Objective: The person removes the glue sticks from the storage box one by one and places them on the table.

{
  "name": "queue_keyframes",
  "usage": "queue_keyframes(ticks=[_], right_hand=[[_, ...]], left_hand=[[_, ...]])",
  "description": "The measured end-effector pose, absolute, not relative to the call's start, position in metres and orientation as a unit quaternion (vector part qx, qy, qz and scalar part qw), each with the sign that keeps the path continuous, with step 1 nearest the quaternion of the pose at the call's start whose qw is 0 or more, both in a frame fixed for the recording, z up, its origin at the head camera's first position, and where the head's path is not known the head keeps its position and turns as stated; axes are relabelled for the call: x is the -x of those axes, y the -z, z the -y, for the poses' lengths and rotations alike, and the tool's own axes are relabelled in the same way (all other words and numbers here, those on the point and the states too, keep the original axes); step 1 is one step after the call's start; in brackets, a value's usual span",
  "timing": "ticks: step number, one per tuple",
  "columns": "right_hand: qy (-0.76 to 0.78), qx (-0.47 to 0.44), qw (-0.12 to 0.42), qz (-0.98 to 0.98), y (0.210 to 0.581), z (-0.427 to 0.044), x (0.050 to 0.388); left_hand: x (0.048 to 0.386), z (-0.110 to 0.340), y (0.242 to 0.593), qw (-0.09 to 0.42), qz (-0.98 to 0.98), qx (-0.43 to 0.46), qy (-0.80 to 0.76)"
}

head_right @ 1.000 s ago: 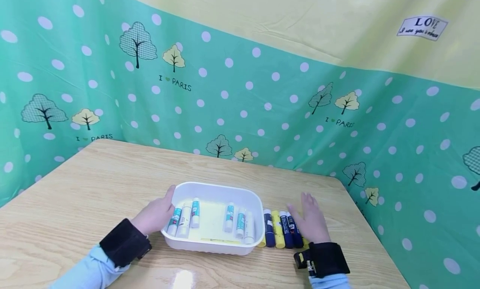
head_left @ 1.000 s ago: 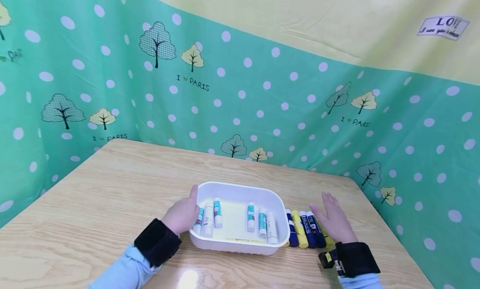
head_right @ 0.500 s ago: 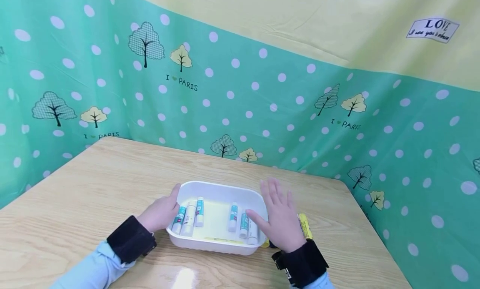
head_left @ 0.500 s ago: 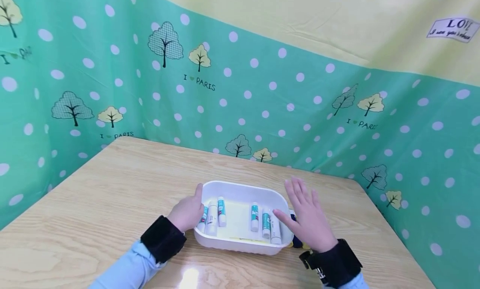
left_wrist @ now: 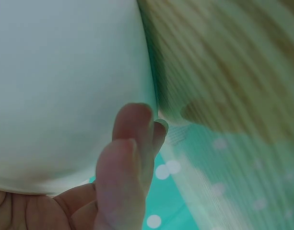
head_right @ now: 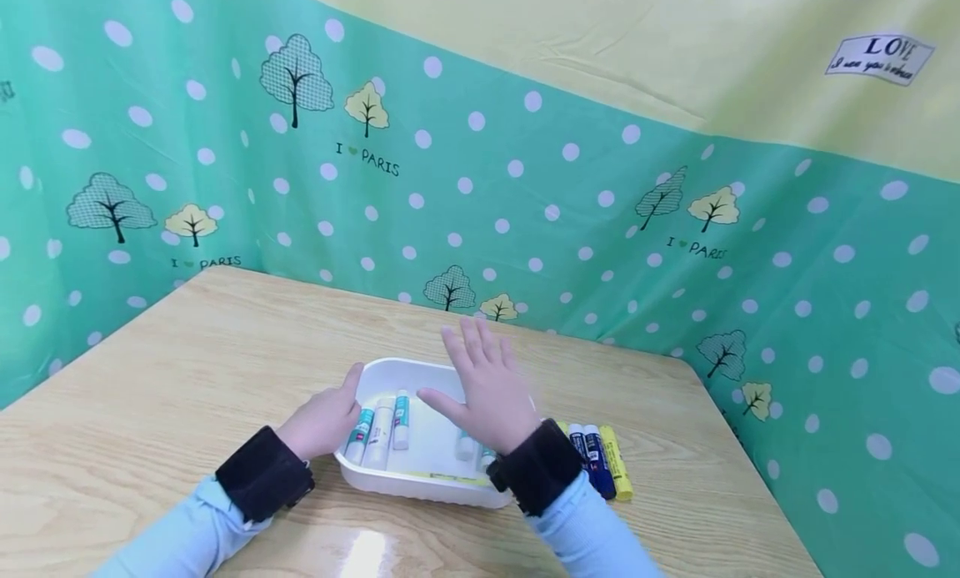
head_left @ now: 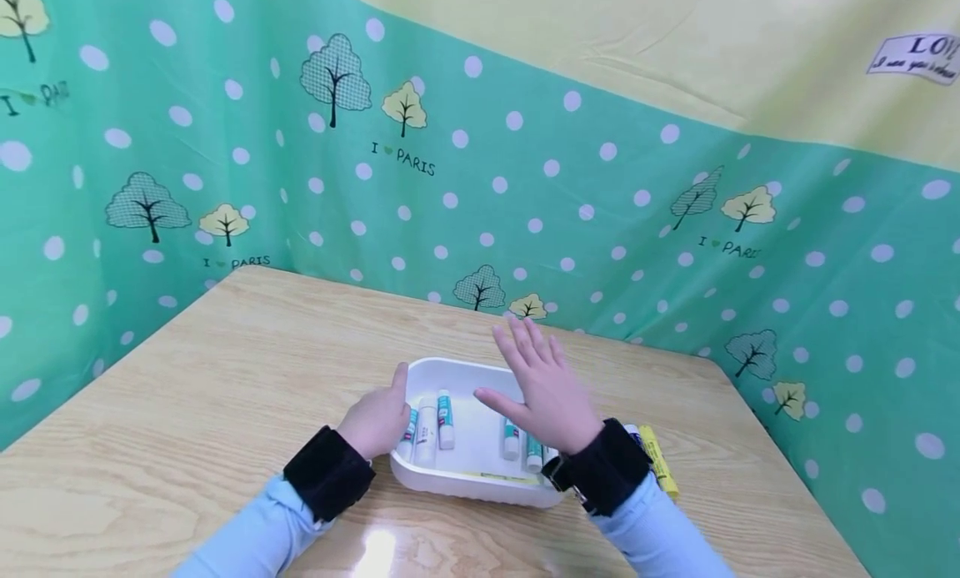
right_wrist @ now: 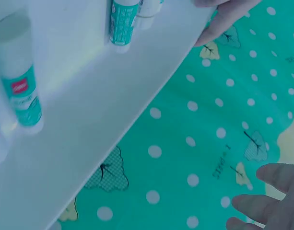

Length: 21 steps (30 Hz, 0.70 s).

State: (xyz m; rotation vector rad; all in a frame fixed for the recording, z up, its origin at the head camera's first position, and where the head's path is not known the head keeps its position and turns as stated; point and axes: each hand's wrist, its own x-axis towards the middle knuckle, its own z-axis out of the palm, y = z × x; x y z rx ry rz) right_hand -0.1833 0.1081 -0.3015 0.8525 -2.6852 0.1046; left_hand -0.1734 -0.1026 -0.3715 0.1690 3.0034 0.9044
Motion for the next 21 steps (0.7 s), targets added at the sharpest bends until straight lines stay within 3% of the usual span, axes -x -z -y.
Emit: queue_keyframes(ticks=[14, 21], right_hand=[[-0.14, -0.275, 0.042, 0.95, 0.319, -0.056, 0.204], [-0.191, -0.261, -0.051, 0.945, 0.328, -0.041, 0.21]], left_hand=[[0.173, 0.1, 0.372, 0.001, -0.953, -0.042, -0.301], [0.171, 0.1, 0.371, -0.003, -0.954, -0.045, -0.297]])
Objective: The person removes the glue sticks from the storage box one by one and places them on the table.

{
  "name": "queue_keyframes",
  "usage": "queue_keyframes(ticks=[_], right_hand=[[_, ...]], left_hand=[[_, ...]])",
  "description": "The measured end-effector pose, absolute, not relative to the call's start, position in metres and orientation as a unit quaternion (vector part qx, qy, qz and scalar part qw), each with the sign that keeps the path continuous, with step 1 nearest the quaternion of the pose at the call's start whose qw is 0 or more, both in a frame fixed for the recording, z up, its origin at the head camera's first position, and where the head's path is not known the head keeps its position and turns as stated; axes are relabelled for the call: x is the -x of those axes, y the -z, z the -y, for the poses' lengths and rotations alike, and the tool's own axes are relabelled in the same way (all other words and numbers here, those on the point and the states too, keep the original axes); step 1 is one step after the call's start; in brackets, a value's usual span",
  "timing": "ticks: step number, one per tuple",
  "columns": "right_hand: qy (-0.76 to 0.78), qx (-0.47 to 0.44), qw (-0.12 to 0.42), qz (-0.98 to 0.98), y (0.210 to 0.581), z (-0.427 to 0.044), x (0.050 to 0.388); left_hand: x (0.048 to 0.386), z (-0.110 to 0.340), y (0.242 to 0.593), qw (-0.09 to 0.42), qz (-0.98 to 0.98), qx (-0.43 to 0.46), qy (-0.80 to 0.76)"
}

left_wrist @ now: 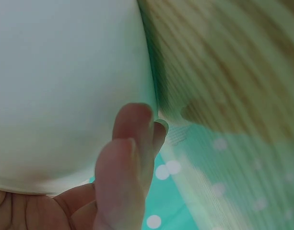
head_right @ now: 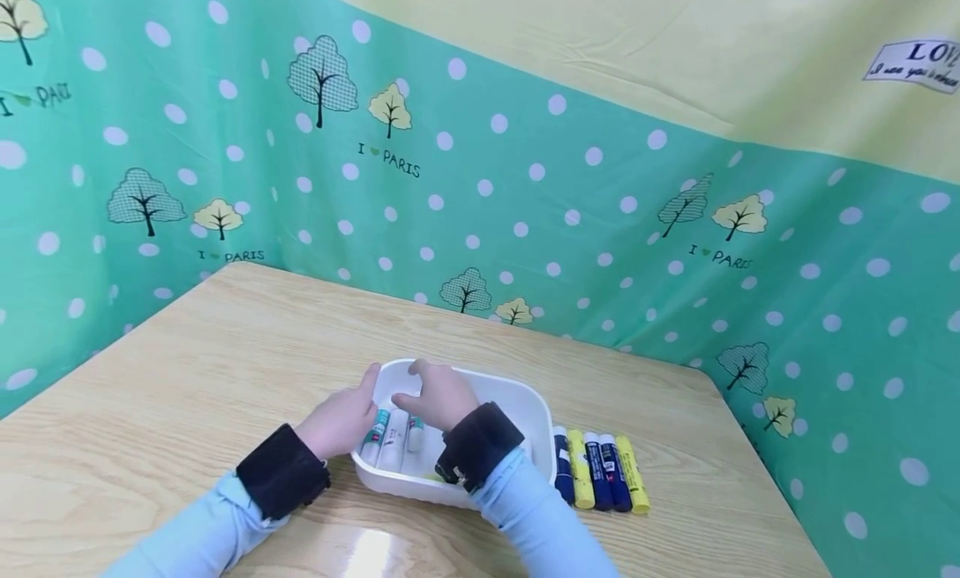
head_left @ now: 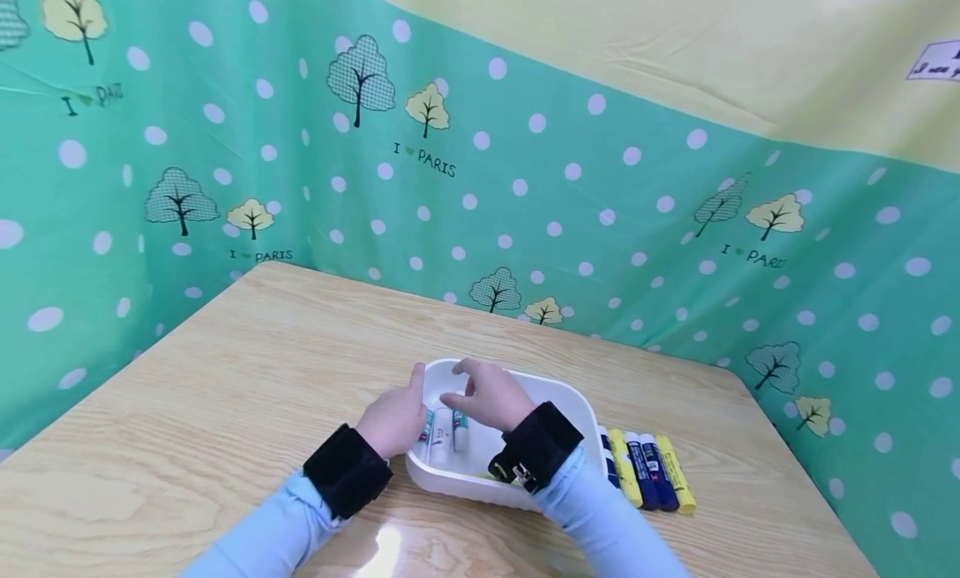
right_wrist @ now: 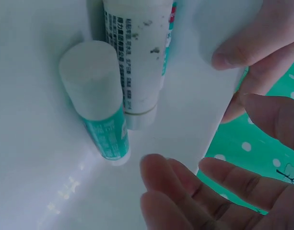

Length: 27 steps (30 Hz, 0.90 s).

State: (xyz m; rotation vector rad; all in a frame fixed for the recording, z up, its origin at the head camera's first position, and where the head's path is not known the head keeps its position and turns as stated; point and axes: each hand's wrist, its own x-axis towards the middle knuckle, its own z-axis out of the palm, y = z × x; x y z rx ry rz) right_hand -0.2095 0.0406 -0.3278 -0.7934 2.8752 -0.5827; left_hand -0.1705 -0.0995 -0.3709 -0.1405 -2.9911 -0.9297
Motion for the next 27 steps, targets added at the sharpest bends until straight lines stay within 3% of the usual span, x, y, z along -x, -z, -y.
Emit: queue_keyframes(ticks=[5, 27], right_hand=[[0.21, 0.265, 0.089, -0.937, 0.338, -0.036, 0.213], [0.098, 0.214, 0.14, -0.962, 0.355, -0.008, 0.221]], left_hand=[[0.171, 0.099, 0.372, 0.009, 0.956, 0.044, 0.289], [0.17, 0.099, 0.372, 0.038, 0.959, 0.056, 0.274]])
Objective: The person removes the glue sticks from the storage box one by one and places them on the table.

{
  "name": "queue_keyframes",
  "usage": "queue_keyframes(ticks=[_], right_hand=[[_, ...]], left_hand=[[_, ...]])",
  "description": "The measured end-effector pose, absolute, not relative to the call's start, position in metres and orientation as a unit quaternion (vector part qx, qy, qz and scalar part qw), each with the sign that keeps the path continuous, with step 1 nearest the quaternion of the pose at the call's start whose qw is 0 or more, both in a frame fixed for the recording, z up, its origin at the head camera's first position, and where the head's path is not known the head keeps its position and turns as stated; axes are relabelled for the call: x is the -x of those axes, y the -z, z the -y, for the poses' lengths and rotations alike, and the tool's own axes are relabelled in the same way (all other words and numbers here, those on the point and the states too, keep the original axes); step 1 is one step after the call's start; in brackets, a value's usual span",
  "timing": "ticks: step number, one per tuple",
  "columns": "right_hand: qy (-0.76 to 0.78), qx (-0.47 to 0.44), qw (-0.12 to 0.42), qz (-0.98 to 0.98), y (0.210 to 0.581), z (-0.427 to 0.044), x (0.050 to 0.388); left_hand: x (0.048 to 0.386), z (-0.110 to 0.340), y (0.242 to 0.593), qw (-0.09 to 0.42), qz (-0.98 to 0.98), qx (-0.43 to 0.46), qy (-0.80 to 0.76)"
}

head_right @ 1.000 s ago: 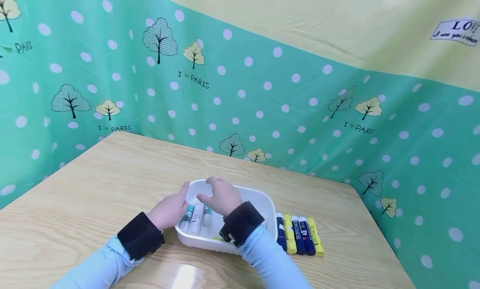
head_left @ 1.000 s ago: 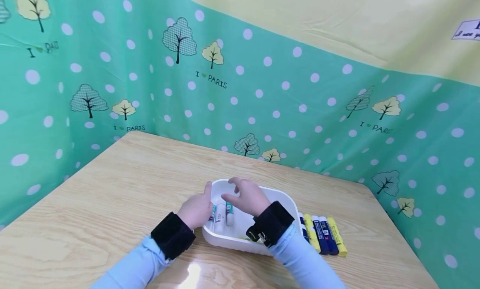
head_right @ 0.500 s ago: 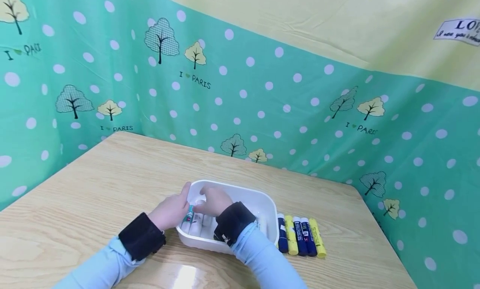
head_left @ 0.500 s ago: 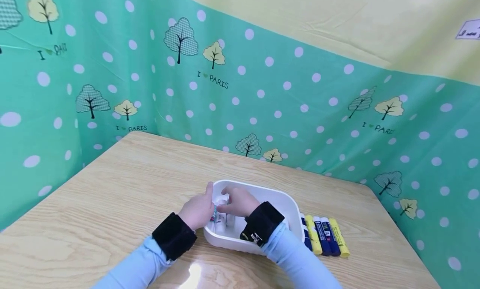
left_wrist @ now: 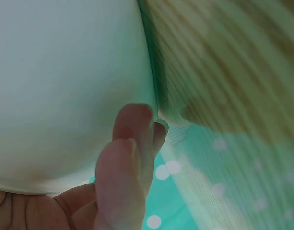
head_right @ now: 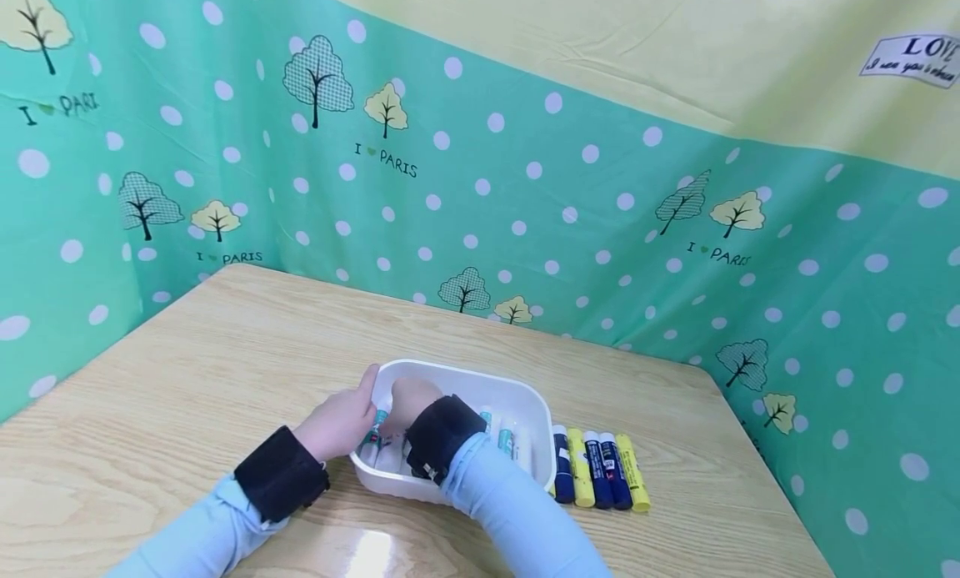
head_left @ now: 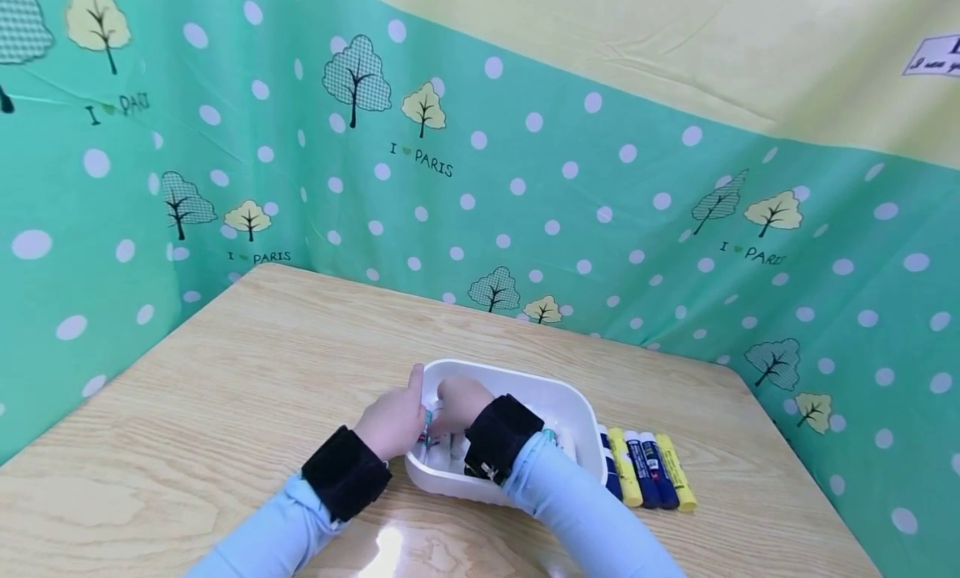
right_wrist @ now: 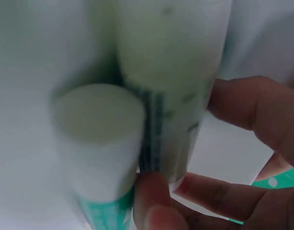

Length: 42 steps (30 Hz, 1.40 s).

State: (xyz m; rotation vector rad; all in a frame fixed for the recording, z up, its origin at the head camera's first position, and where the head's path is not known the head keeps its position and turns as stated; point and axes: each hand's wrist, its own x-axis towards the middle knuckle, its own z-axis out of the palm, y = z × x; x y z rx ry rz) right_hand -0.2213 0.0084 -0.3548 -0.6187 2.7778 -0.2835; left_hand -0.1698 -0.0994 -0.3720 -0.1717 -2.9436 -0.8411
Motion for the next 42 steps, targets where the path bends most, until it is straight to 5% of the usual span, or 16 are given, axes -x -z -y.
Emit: queue_keyframes(ticks=[20, 42], right_hand=[[0.141, 0.192, 0.212, -0.948, 0.364, -0.011, 0.23], [0.164, 0.185, 0.219, -0.944, 0.353, -0.013, 0.222]], left_hand=[[0.17, 0.099, 0.37, 0.021, 0.959, 0.047, 0.279], [0.168, 0.099, 0.369, 0.018, 0.959, 0.048, 0.279]])
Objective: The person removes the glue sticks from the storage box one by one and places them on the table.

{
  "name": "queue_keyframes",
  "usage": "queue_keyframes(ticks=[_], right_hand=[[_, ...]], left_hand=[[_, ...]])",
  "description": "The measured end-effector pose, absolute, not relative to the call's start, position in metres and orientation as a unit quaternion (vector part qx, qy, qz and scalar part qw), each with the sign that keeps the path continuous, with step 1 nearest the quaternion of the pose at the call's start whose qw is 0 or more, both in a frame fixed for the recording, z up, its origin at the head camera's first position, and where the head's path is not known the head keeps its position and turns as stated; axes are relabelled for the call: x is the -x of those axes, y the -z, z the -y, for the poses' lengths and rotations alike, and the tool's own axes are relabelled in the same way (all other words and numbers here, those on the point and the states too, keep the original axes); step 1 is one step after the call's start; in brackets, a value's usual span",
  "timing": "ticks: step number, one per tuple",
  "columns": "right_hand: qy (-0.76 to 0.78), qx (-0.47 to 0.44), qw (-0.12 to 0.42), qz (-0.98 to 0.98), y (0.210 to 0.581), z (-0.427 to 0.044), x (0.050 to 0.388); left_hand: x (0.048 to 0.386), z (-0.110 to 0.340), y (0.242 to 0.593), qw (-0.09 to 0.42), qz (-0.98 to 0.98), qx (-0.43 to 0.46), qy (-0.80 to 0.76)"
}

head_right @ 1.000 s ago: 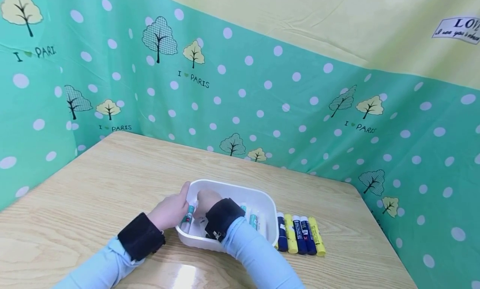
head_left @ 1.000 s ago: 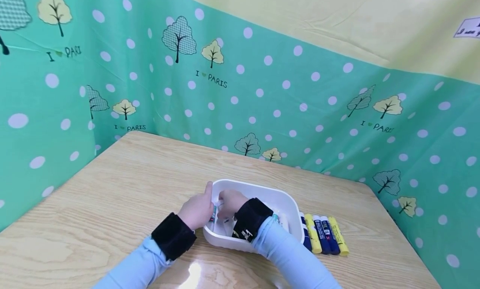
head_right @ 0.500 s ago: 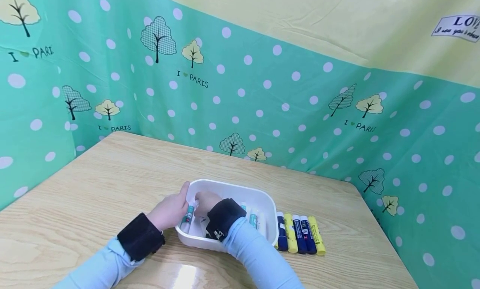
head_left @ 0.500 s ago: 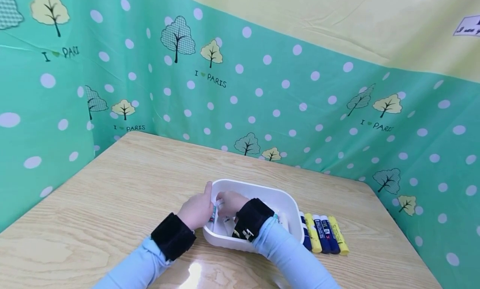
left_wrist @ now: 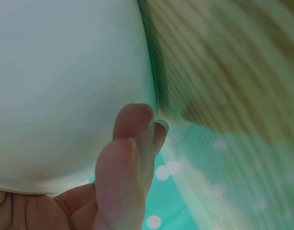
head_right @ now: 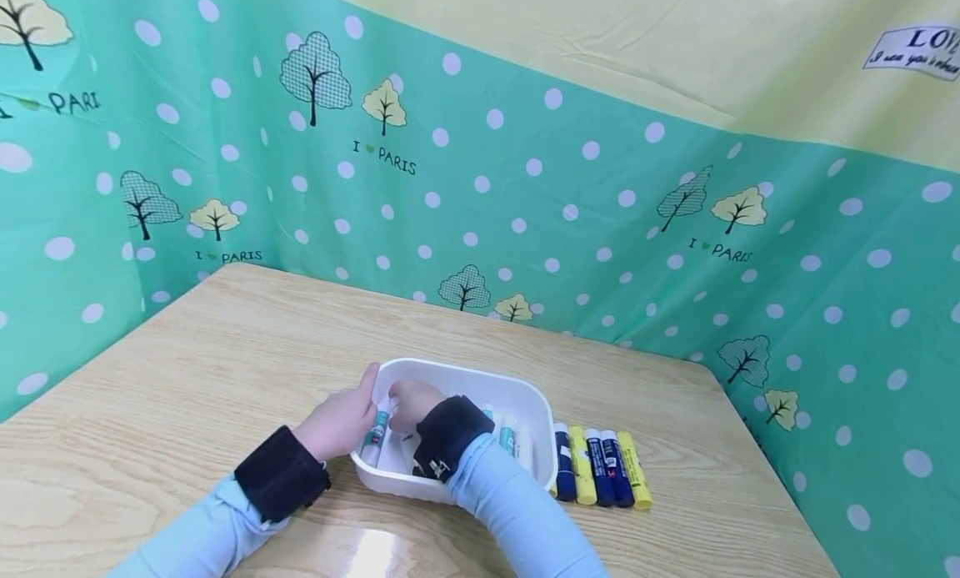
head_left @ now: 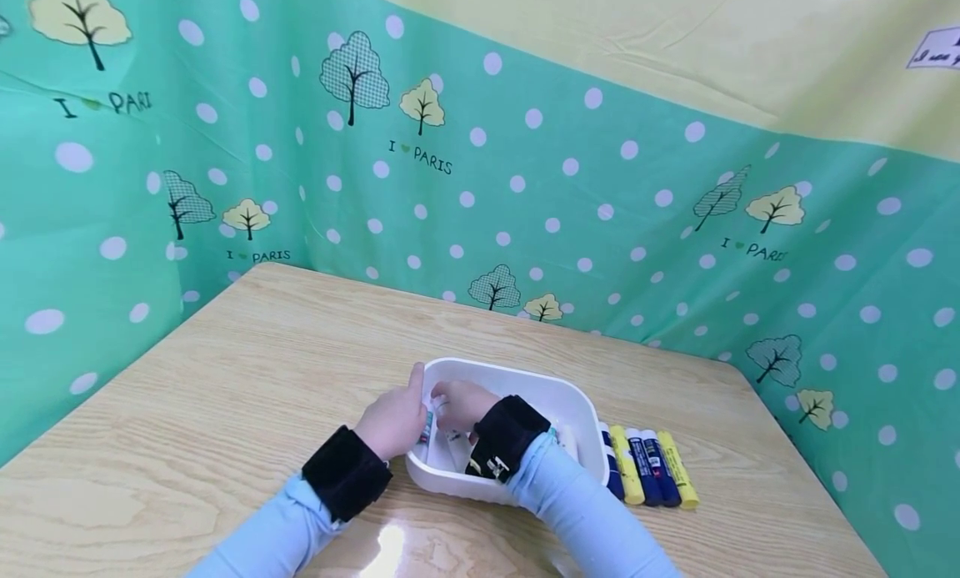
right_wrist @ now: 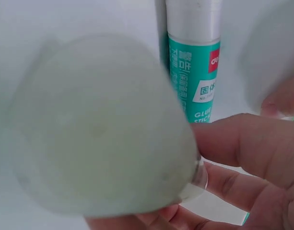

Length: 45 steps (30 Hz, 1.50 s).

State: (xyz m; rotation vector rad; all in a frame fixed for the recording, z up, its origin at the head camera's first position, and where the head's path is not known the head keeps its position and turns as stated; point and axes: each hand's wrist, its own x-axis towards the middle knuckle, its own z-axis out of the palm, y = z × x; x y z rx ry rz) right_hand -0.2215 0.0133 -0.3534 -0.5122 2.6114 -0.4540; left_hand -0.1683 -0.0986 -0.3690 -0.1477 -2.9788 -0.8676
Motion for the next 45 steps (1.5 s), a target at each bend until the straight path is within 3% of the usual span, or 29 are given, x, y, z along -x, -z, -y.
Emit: queue_keyframes(ticks=[14, 27, 45], right_hand=[[0.195, 0.199, 0.211, -0.937, 0.335, -0.017, 0.219], [0.273, 0.235, 0.108, -0.926, 0.305, -0.034, 0.211], [0.369, 0.179, 0.038, -0.911, 0.29, -0.138, 0.212]], left_hand=[[0.17, 0.097, 0.369, 0.012, 0.956, 0.053, 0.287], [0.173, 0.097, 0.368, -0.004, 0.954, 0.05, 0.294], [0.173, 0.1, 0.372, 0.004, 0.957, 0.046, 0.287]])
